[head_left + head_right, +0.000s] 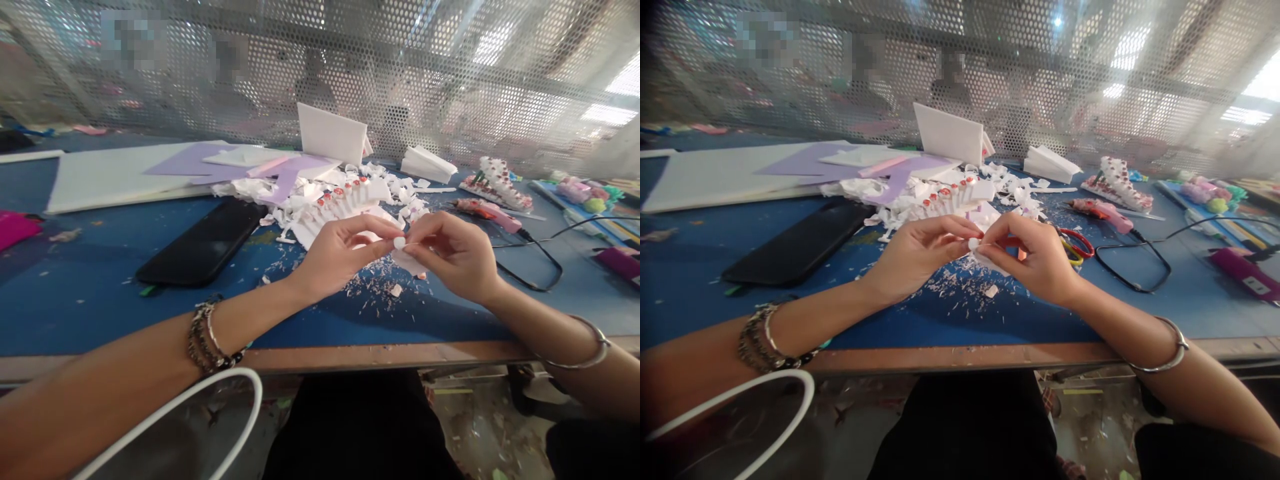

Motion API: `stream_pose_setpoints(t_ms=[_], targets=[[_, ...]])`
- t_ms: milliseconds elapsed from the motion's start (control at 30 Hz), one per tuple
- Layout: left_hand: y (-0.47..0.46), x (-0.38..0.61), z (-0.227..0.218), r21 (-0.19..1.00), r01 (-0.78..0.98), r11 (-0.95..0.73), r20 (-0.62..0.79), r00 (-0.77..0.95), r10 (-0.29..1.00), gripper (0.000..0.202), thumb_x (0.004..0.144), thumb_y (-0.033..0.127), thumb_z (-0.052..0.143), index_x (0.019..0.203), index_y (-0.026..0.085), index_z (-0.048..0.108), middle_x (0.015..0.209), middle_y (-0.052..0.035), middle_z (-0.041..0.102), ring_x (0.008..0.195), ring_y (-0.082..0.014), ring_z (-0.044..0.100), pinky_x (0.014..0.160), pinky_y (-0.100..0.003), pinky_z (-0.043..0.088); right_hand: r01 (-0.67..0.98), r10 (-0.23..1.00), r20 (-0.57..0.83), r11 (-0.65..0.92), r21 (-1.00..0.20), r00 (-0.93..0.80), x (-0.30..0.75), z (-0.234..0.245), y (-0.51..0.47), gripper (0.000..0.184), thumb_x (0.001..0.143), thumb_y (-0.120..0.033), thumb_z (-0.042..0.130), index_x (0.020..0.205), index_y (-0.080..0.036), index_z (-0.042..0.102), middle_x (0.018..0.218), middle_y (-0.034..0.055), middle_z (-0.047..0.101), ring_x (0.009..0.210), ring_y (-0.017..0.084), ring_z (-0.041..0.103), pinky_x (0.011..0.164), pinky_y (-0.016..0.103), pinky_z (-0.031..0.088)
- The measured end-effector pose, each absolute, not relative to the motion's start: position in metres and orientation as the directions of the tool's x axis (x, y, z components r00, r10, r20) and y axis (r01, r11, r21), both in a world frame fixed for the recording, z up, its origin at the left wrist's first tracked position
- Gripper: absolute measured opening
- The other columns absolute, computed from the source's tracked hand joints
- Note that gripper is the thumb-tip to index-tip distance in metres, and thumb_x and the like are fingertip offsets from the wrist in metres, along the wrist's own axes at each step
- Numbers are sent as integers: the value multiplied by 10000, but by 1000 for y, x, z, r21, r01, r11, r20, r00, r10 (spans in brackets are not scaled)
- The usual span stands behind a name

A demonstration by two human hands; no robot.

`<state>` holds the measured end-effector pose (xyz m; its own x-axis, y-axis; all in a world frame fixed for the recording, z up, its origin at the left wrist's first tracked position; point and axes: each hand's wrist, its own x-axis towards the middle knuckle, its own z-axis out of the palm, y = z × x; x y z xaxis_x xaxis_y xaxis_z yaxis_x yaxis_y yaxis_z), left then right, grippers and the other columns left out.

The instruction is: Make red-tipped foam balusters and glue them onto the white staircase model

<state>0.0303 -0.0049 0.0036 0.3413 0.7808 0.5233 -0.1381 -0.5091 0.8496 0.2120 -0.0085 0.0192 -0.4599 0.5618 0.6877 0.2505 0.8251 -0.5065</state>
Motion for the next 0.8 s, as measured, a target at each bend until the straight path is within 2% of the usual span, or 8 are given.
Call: stream_pose_setpoints(t_ms=[100, 200, 400, 567, 667, 733, 800], targets=[[-6, 30, 4, 837, -97, -538, 534, 358, 766, 115, 751, 238, 632, 851, 215, 684, 917, -17, 671, 891, -143, 592, 765, -249, 458, 282, 512, 713, 859, -428, -478, 213, 19, -9, 56, 762, -174, 603, 761, -189, 550, 702, -6, 592, 660, 99, 548, 591, 247, 443], [-8, 29, 5, 836, -64, -544, 526, 371, 765, 154, 767, 258, 609, 896, 221, 686, 961, -25, 672, 917, -153, 591, 796, -263, 460, 330, 514, 729, 855, -399, -451, 213, 20, -10, 52, 758, -188, 609, 755, -194, 558, 690, -7, 604, 658, 106, 557, 581, 247, 448], [-11, 29, 8, 829, -76, -554, 535, 396, 746, 133, 746, 246, 636, 867, 211, 679, 885, -14, 665, 836, -125, 591, 732, -229, 459, 303, 554, 715, 832, -465, -426, 213, 20, -12, 88, 737, -156, 627, 742, -188, 545, 694, -11, 596, 646, 95, 558, 579, 231, 465], [-9, 31, 9, 879, -91, -468, 464, 389, 796, 85, 725, 239, 654, 768, 165, 652, 758, -4, 634, 703, -97, 567, 641, -211, 449, 241, 562, 708, 826, -509, -428, 212, 20, -11, 150, 735, -144, 624, 829, -198, 520, 765, -15, 573, 683, 80, 561, 616, 209, 500], [-7, 31, 8, 902, -120, -416, 429, 373, 823, 100, 727, 250, 653, 753, 157, 629, 718, 13, 606, 650, -76, 539, 613, -199, 432, 249, 469, 730, 883, -398, -497, 212, 23, -9, 187, 740, -162, 622, 900, -219, 543, 811, -5, 596, 724, 98, 571, 652, 241, 508], [-5, 31, 8, 910, -131, -393, 413, 359, 837, 112, 732, 260, 648, 748, 155, 614, 707, 21, 591, 649, -73, 529, 625, -200, 427, 263, 388, 729, 921, -287, -564, 213, 25, -8, 171, 747, -156, 614, 894, -235, 573, 812, -6, 622, 734, 108, 578, 685, 269, 505], [-5, 31, 7, 913, -143, -383, 408, 355, 841, 122, 734, 267, 645, 740, 153, 602, 705, 24, 580, 664, -75, 526, 644, -202, 426, 288, 356, 731, 931, -224, -583, 213, 27, -8, 160, 761, -151, 598, 889, -246, 593, 812, -6, 634, 741, 115, 586, 707, 289, 504]])
